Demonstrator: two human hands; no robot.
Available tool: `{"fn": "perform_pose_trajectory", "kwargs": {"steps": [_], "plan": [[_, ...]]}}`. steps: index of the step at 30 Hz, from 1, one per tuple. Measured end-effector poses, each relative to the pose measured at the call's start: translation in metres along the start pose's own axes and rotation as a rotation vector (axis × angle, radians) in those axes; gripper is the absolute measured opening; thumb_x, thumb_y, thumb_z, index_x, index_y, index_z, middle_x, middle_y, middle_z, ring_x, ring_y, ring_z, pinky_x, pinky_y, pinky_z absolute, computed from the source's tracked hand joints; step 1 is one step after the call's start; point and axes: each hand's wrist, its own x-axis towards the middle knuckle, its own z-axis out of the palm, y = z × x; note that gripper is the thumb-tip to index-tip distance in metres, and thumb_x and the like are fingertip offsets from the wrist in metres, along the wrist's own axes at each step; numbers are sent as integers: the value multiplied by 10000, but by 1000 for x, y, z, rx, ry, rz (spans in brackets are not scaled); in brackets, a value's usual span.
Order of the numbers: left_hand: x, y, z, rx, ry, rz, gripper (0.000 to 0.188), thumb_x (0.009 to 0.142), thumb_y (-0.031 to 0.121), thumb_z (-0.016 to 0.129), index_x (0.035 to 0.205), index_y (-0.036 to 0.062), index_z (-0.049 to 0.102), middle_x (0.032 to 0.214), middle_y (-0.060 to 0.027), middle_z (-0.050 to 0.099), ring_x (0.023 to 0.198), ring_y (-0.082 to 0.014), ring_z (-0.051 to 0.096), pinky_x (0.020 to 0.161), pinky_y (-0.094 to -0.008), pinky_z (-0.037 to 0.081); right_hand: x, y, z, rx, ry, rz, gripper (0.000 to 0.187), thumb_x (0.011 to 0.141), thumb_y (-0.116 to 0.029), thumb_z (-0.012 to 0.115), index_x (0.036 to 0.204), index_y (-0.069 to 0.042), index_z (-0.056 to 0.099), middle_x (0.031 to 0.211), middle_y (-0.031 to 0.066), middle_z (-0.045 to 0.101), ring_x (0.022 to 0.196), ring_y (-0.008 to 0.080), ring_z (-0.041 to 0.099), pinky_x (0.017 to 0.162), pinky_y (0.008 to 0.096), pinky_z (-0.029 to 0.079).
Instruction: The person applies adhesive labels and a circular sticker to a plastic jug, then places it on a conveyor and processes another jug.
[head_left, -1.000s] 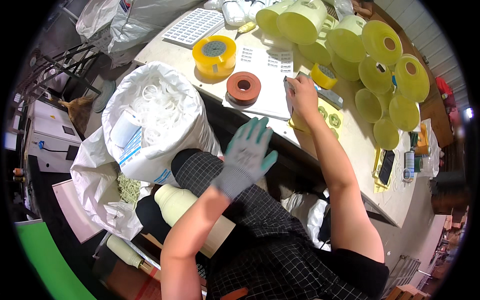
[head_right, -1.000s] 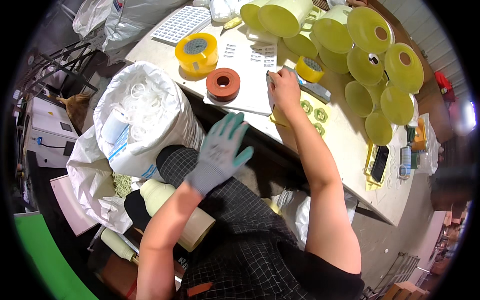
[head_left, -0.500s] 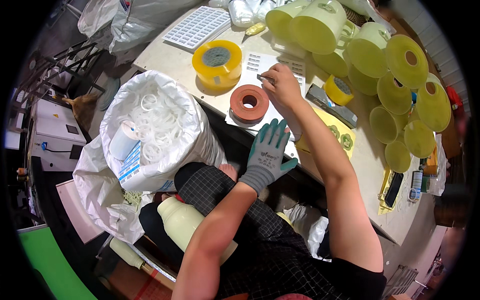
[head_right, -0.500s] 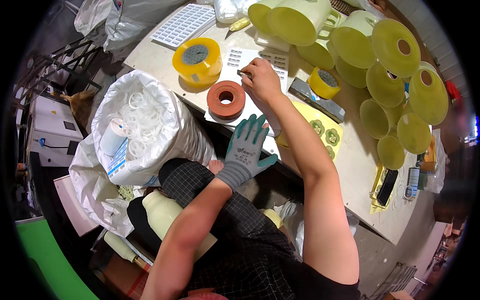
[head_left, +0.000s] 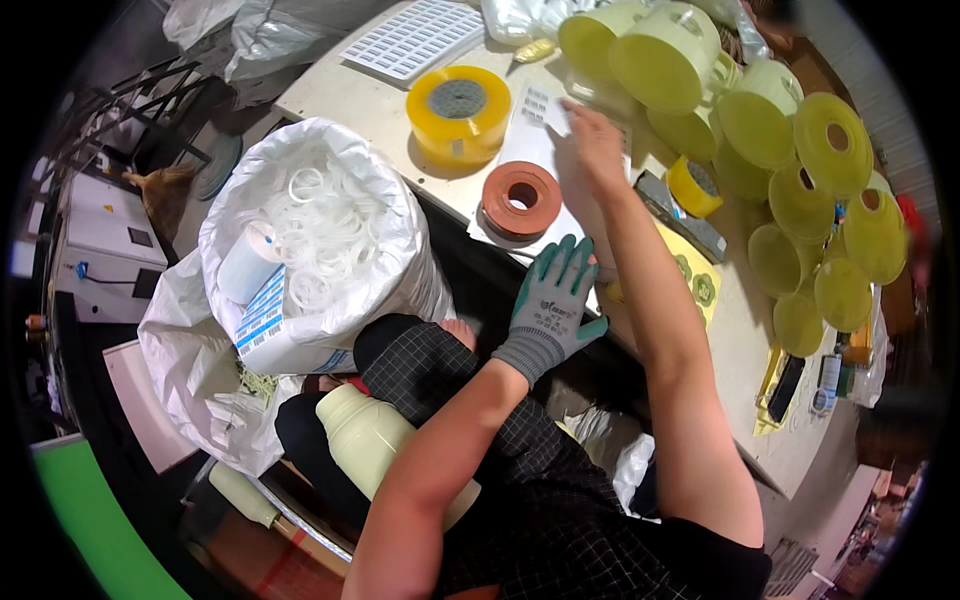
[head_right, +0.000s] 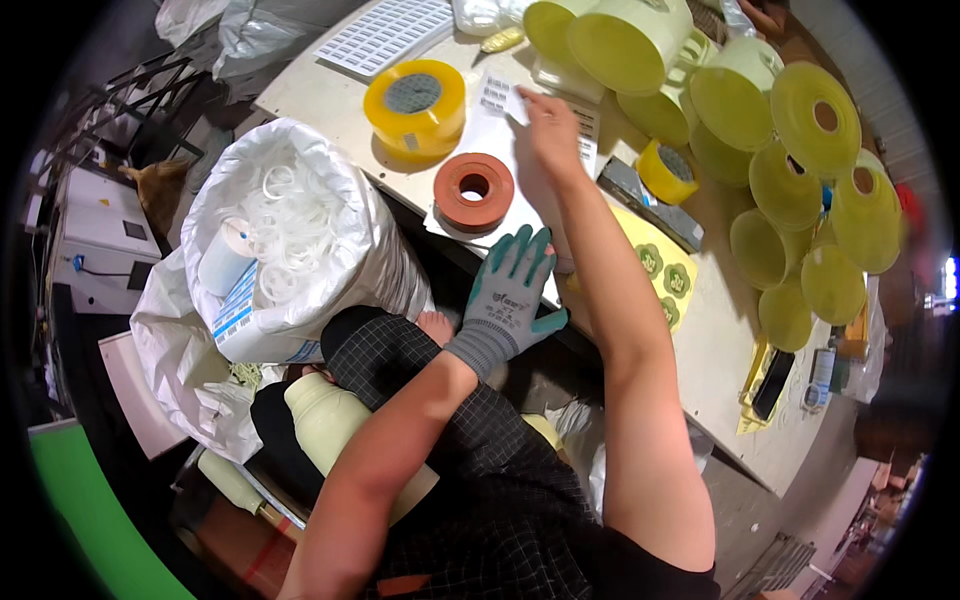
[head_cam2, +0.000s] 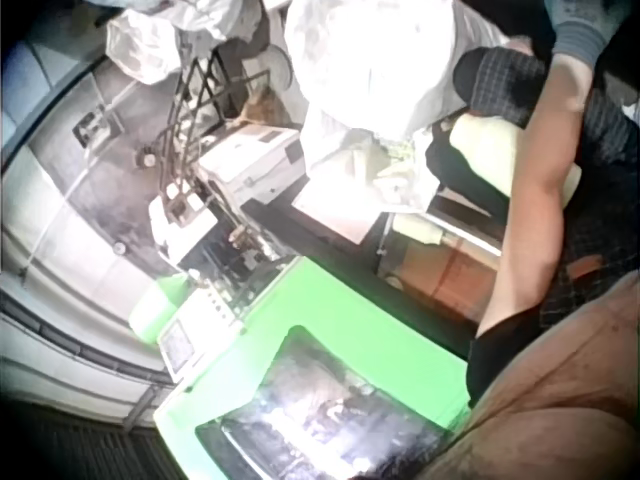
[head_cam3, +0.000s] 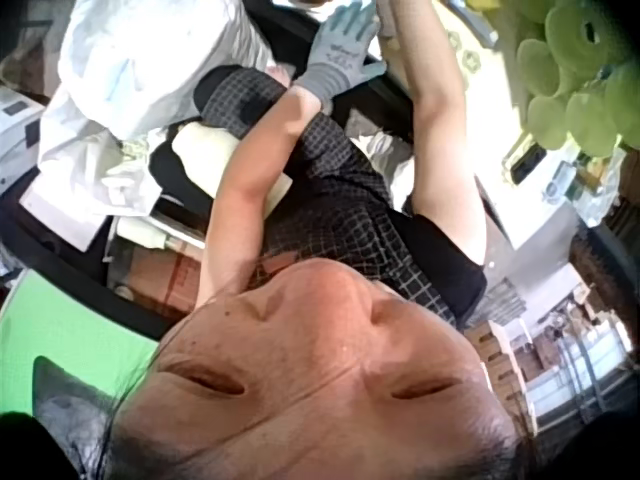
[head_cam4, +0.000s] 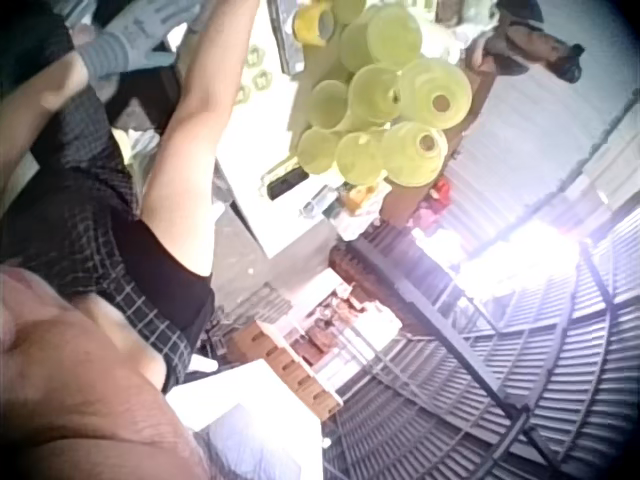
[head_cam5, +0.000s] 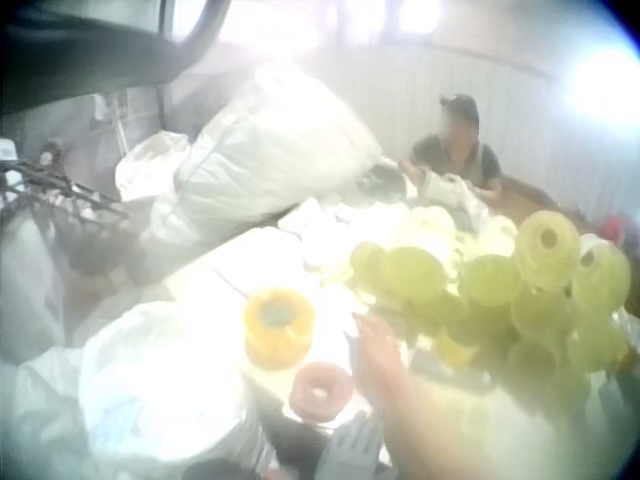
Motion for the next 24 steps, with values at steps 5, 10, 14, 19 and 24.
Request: {"fn": "perform_pose_trajectory", "kwargs": {"steps": [5, 10, 14, 19, 24], "plan": [[6, 9, -43, 109, -362, -101, 866, 902, 609, 661, 1512, 13, 509, 1586, -204, 445, 1539, -368, 325, 1274, -518, 210, -37, -46, -2, 230, -90, -143, 370, 1016, -103, 560, 1339, -61, 734, 1000, 7, 586, 892, 115, 535, 813, 251, 437], [-66, 61, -97, 90, -406, 123, 431, 926, 478, 657, 1136, 121, 775, 1210, -65, 717, 1177, -248, 631, 1053, -461, 431, -146, -116, 12, 173, -341, -338, 354, 1001, -19, 567, 1311, -40, 737, 1110, 62, 582, 994, 158, 547, 872, 270, 455], [-189, 81, -145, -146, -45, 23, 266, 864, 352, 722, 1001, 126, 742, 1116, -44, 676, 1042, -219, 649, 913, -408, 515, -253, -123, 43, -7, -541, -483, 522, 865, 129, 589, 1297, -110, 756, 1045, 75, 517, 951, 207, 551, 845, 295, 481], [-327, 74, -179, 141, 419, -614, 304, 739, 211, 879, 970, 134, 696, 1157, -37, 666, 1007, -251, 643, 828, -445, 487, -349, -123, 81, -103, -634, -772, 605, 731, 15, 780, 1276, -248, 782, 977, 13, 620, 866, 220, 582, 689, 332, 523], [-347, 93, -129, 122, 560, -749, 311, 751, 182, 857, 1023, 136, 712, 1203, -49, 661, 1055, -274, 628, 880, -461, 465, -368, -129, 88, -221, -614, -1036, 623, 659, -44, 792, 1237, -274, 809, 977, -22, 604, 868, 182, 563, 664, 273, 505]]}}
